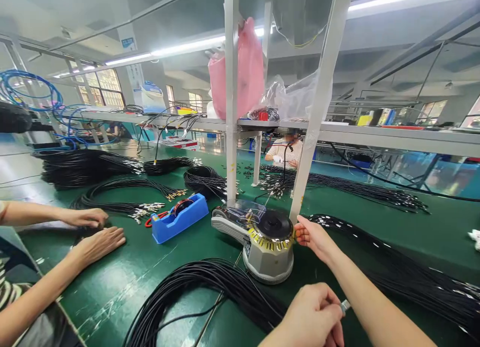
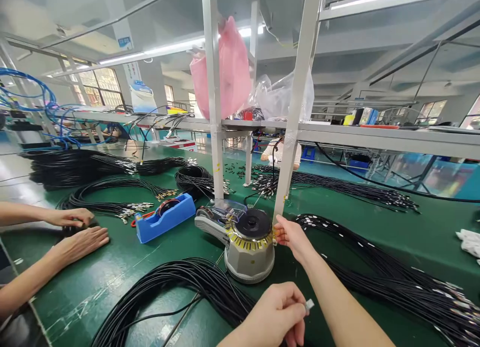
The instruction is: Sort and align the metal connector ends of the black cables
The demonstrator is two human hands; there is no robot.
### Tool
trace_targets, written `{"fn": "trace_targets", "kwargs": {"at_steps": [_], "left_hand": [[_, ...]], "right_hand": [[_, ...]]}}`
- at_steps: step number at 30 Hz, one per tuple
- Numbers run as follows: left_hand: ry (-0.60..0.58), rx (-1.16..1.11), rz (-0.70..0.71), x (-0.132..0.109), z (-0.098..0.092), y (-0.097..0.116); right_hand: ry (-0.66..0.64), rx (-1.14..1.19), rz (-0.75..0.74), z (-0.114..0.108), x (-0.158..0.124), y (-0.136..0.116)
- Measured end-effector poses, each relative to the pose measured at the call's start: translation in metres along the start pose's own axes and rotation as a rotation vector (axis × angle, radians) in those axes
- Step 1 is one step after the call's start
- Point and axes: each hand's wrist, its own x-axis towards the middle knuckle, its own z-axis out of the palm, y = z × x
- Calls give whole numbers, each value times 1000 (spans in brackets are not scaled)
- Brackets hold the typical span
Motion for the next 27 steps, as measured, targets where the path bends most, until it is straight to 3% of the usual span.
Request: {"fn": "trace_targets", "kwargs": {"at_steps": [16,22,27], "left_hand": [[134,-90,63,-1,-7,10],[156,-111,86,-2,-10,11],[214,-191,136,0,-12,12]], "right_hand": [[-171,-77,-87,-2,-1,-7],[-153,-66,-141,3,0,-11],[-88,38,-293,-7,-37,-21]]}}
